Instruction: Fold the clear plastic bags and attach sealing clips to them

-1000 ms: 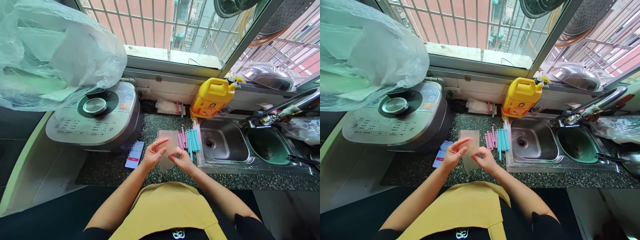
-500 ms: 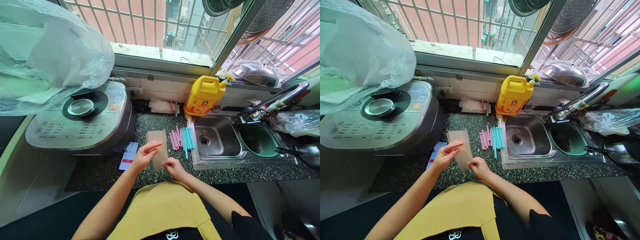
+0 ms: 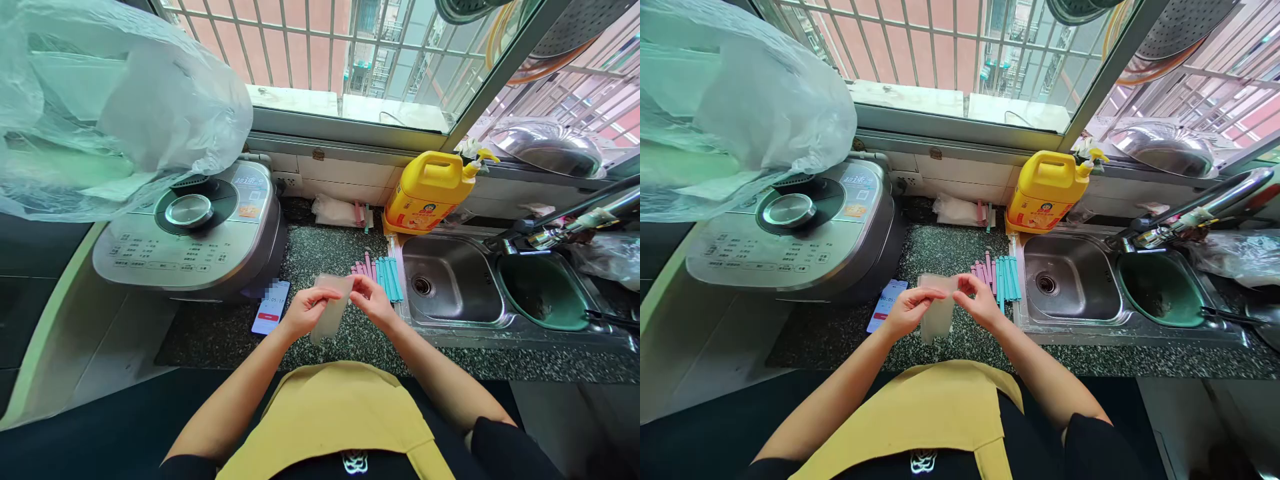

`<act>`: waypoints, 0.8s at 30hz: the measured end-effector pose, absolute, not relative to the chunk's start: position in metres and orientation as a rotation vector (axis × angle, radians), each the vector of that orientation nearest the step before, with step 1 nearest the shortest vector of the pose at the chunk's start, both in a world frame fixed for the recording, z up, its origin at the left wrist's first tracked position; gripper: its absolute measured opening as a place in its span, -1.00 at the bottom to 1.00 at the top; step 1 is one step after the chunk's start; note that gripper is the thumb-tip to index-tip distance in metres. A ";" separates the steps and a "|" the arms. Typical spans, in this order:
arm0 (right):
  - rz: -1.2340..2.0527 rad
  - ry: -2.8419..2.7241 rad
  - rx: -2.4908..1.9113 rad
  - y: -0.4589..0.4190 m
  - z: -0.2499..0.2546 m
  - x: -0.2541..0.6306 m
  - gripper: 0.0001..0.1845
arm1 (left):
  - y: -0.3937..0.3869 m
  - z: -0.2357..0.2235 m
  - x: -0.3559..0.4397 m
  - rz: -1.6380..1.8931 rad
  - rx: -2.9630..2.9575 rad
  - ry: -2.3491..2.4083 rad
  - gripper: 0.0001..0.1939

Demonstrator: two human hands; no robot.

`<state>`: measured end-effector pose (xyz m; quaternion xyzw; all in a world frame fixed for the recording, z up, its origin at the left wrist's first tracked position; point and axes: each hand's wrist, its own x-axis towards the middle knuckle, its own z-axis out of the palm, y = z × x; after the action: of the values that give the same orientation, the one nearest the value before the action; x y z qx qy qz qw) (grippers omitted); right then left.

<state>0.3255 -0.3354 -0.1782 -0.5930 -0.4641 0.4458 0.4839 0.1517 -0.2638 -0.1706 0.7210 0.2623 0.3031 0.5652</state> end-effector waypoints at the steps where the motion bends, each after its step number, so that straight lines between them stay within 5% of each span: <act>1: 1.096 -1.093 -1.437 -0.329 -0.170 0.327 -0.63 | -0.265 -0.171 0.152 0.694 1.697 0.609 -0.72; 14: 1.173 -0.965 -1.491 -0.323 -0.180 0.329 -0.64 | -0.270 -0.176 0.150 0.744 1.550 0.690 -0.75; 20: 0.693 -1.025 -2.228 -0.322 -0.225 0.376 -0.69 | -0.272 -0.188 0.145 0.823 1.457 0.941 -0.77; 24: 0.666 -1.073 -2.392 -0.317 -0.248 0.385 -0.82 | -0.271 -0.191 0.142 0.829 1.482 1.008 -0.77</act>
<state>0.3851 -0.3168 -0.2477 -0.8633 -0.3871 0.2406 0.2167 0.1423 -0.2713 -0.1910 0.6262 0.4259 0.3506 0.5510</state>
